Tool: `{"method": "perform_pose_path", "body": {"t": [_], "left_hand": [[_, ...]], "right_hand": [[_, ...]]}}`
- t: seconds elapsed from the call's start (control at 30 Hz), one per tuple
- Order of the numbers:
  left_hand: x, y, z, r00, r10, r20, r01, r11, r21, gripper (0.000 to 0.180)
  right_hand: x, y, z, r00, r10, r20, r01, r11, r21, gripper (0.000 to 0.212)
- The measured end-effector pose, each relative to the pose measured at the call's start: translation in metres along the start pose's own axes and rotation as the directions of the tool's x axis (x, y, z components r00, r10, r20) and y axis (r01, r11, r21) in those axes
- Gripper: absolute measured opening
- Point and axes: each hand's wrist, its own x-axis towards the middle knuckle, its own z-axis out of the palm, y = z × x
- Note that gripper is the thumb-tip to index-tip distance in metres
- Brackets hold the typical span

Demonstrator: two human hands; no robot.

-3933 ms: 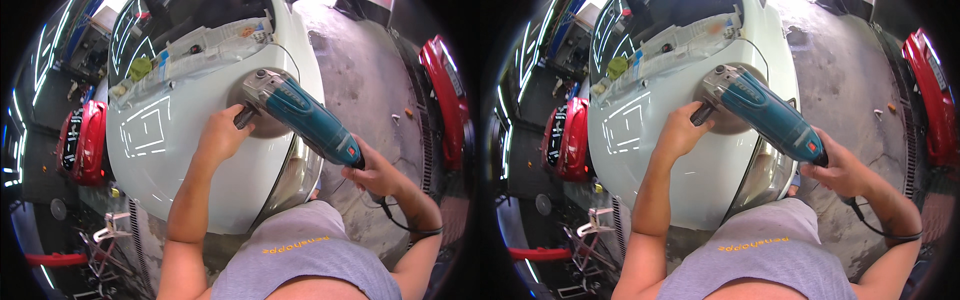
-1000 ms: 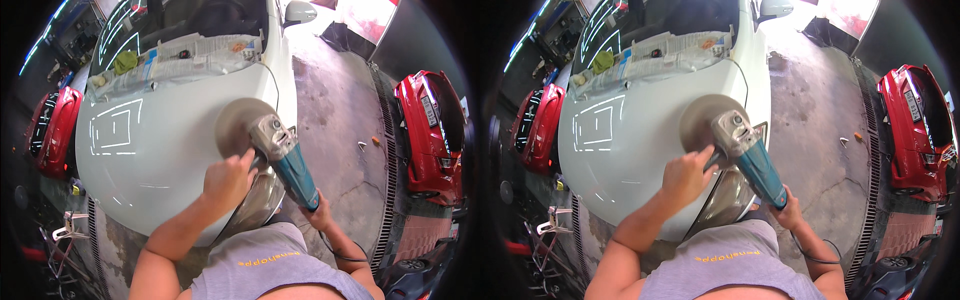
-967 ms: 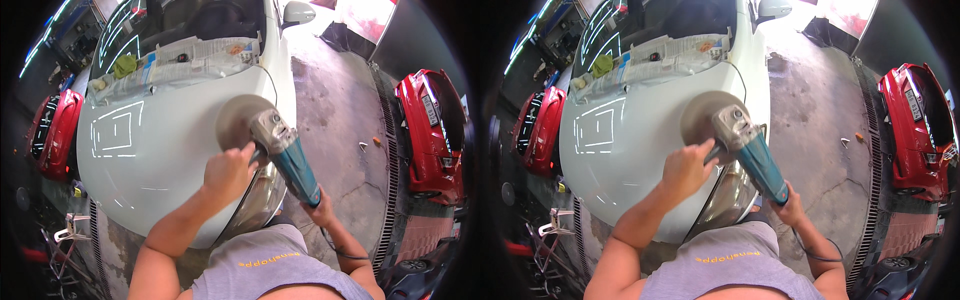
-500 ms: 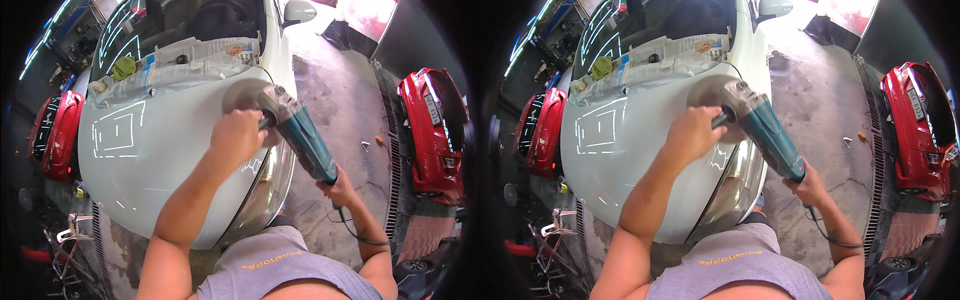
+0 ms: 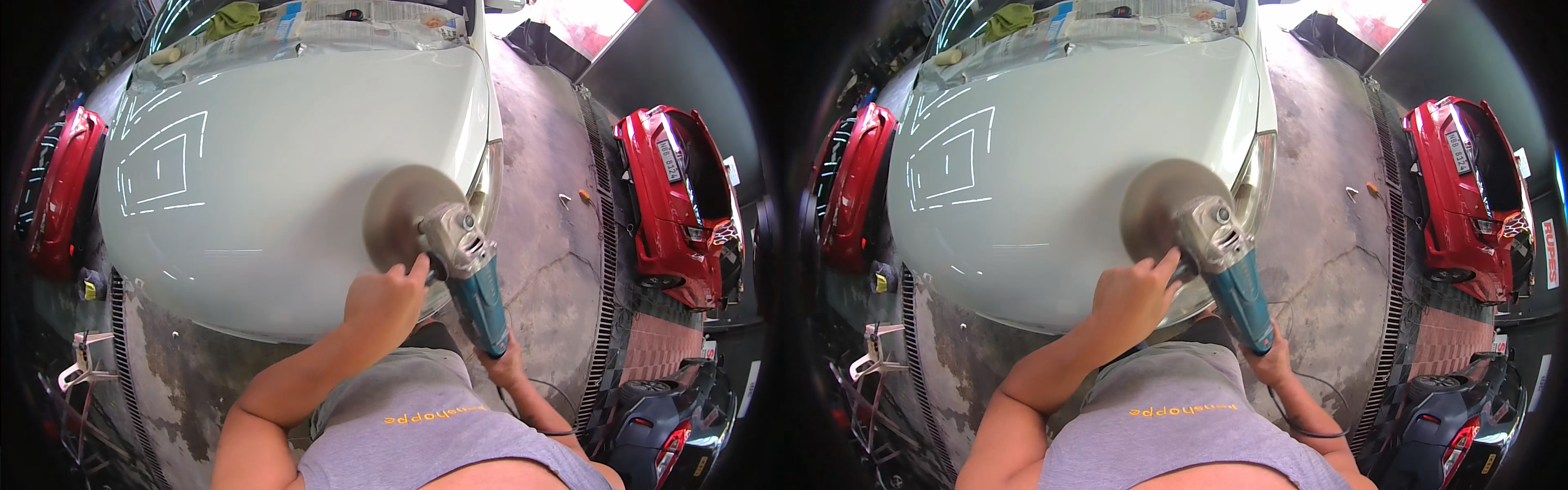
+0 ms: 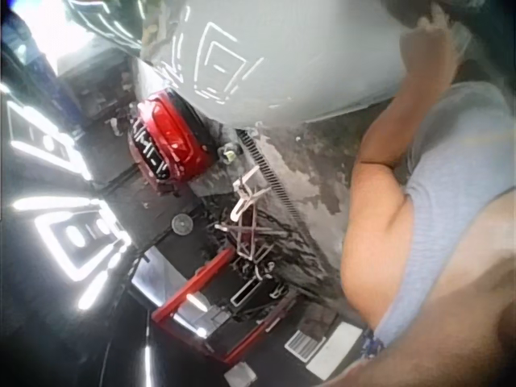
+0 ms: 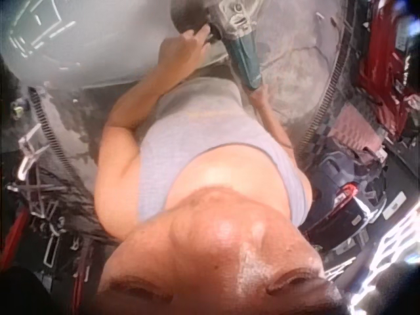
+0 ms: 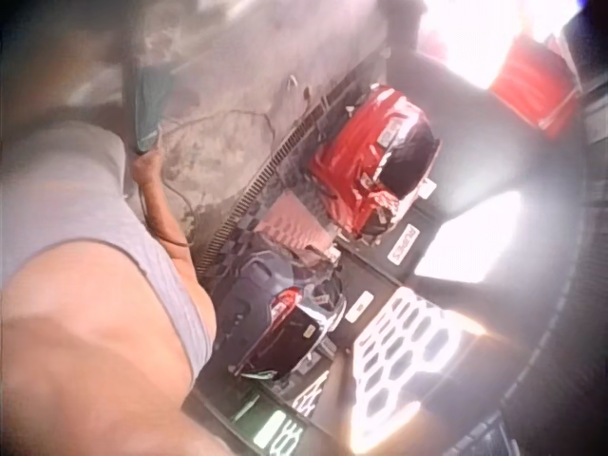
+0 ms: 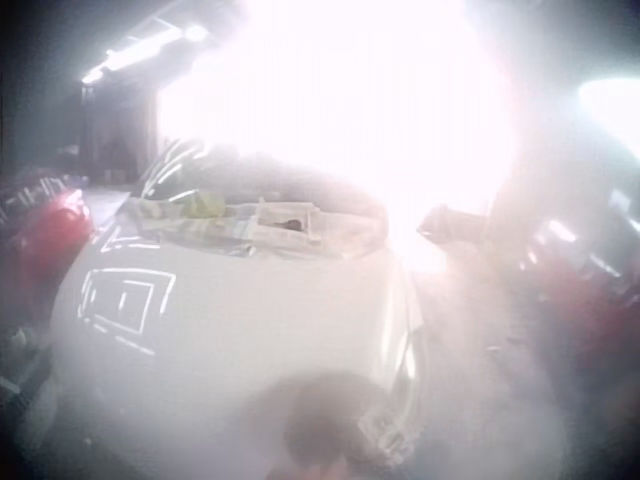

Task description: The person uses a rotary polisher to buff the hood of a white car. They move the tool in overlapping circular and linear patterns across the hood surface, occasionally adjusting their grip and position to cover different areas.

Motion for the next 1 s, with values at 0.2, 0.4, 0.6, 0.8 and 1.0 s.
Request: {"method": "perform_pose_path", "body": {"t": [0.2, 0.4, 0.6, 0.8, 1.0], "left_hand": [[-0.108, -0.058, 0.033, 0.981, -0.091, -0.172, 0.078, 0.994, -0.082, 0.053], [-0.163, -0.101, 0.039, 0.915, -0.201, -0.350, 0.186, 0.980, -0.077, 0.054], [-0.108, -0.102, -0.001, 0.926, -0.191, -0.326, 0.164, 0.981, -0.107, 0.052], [0.014, -0.084, -0.033, 0.959, -0.140, -0.245, 0.083, 0.970, -0.228, 0.047], [0.123, -0.097, -0.063, 0.986, -0.107, -0.125, 0.040, 0.893, -0.449, 0.045]], "right_hand": [[-0.051, -0.015, 0.051, 0.993, -0.078, 0.093, 0.086, 0.993, -0.081, 0.085], [-0.041, -0.053, 0.065, 0.942, -0.056, 0.332, 0.112, 0.982, -0.153, 0.098], [-0.017, -0.095, 0.023, 0.901, -0.059, 0.430, 0.068, 0.998, -0.006, 0.094], [0.051, -0.118, -0.037, 0.946, -0.098, 0.308, 0.061, 0.990, 0.130, 0.070], [0.108, -0.149, -0.062, 0.989, -0.039, 0.143, 0.017, 0.988, 0.152, 0.063]]}}
